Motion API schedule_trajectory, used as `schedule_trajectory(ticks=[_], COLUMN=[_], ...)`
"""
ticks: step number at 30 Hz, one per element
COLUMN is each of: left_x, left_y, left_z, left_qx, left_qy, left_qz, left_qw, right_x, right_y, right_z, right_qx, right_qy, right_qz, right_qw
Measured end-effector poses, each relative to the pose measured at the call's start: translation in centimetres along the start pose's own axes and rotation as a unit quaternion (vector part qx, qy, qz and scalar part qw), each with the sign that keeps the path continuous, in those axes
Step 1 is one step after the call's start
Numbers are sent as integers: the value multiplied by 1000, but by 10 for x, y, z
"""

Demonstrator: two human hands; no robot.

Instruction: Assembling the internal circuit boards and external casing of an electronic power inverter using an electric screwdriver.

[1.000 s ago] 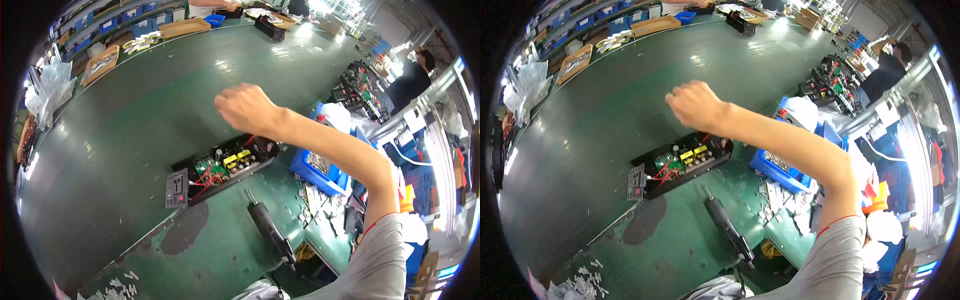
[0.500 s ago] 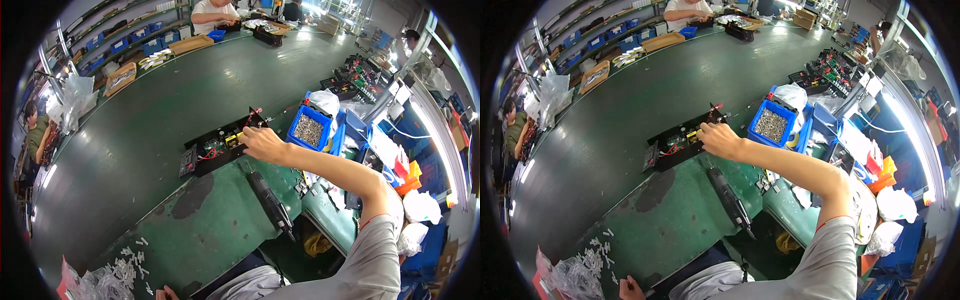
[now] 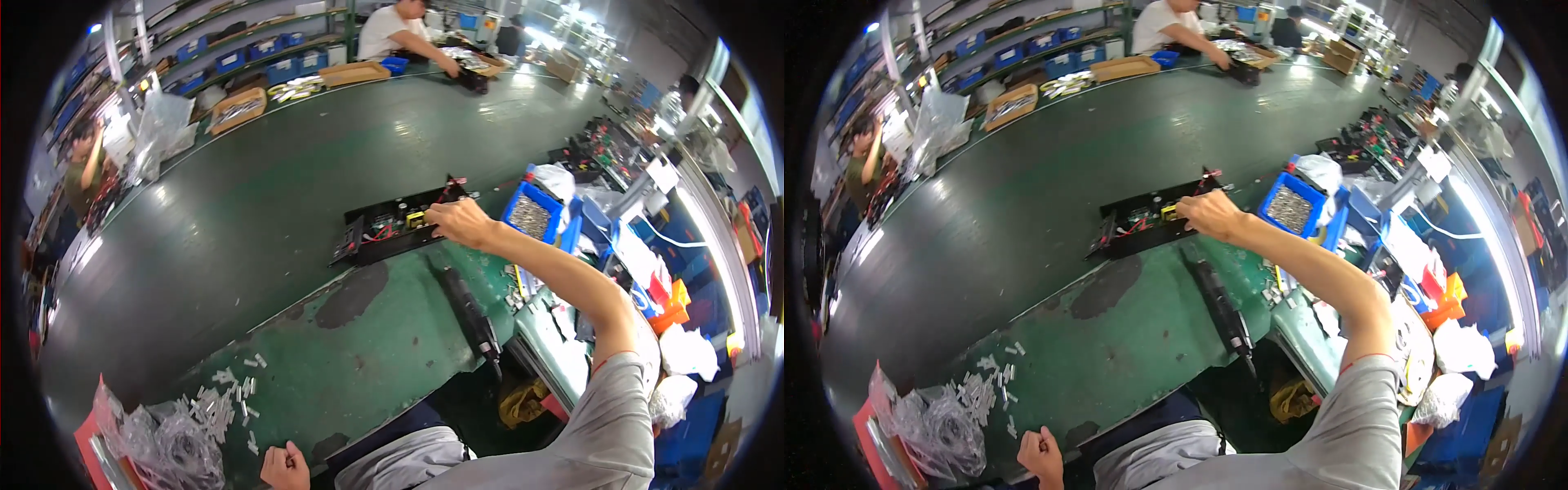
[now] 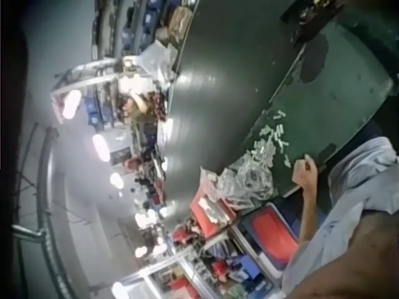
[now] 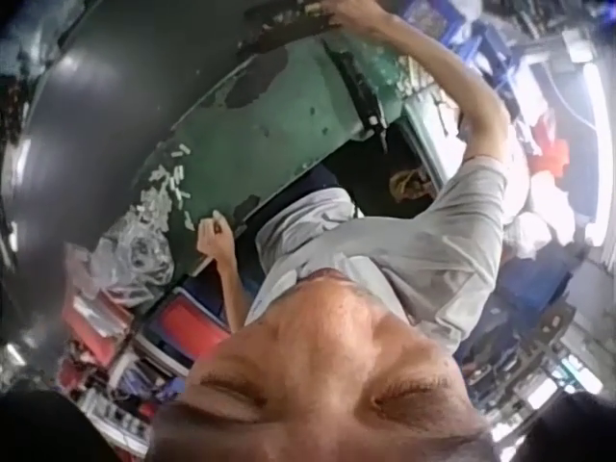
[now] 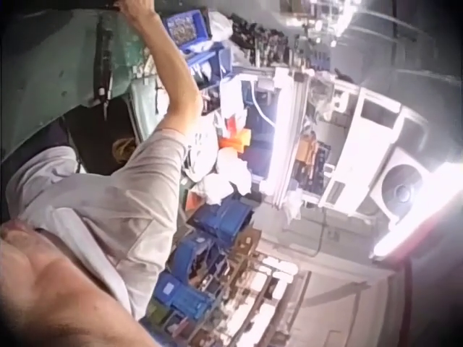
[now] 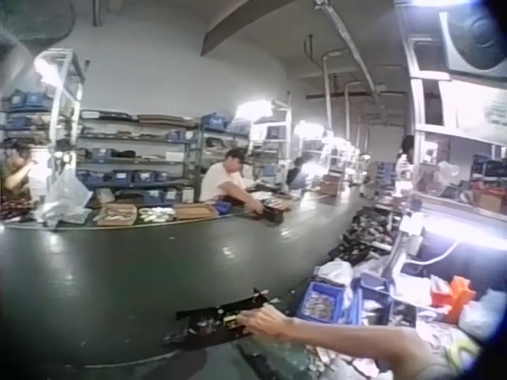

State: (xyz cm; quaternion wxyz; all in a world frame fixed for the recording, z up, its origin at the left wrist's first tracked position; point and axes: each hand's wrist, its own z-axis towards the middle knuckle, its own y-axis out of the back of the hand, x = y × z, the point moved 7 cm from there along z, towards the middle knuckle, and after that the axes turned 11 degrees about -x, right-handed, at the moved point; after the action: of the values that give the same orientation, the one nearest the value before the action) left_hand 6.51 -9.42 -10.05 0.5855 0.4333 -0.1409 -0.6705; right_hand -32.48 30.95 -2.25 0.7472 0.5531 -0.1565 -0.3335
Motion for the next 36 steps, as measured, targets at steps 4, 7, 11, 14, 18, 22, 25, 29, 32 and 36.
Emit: schedule_trajectory(ticks=[4,7,11,14,18,22,25,29,32,36], left_x=[-1,4,1,14,5,4,11,7,4,-14], left_y=[-7,-4,-2,2,1,8,15,17,15,11], left_z=[5,0,7,-1,21,38,45,55,64,82], left_qx=[16,14,31,59,-6,-21,-4,32,34,11], left_qy=[-23,0,31,235,404,336,320,282,247,158], left_qz=[-36,-51,-53,-119,-276,-266,-222,-143,-130,-108], left_qw=[999,999,998,963,872,903,921,948,960,981], right_x=[20,58,122,177,237,275,285,286,295,304], right_y=[32,72,105,116,105,69,52,57,58,32], right_z=[8,26,27,16,-15,-40,-55,-71,-92,-114], right_qx=[-43,-89,-140,-127,-93,-58,-44,-107,-151,-120], right_qy=[8,56,72,70,94,99,109,45,-19,-143], right_qz=[-8,33,85,133,193,213,208,260,306,322], right_qw=[999,994,984,980,972,970,971,959,940,928])
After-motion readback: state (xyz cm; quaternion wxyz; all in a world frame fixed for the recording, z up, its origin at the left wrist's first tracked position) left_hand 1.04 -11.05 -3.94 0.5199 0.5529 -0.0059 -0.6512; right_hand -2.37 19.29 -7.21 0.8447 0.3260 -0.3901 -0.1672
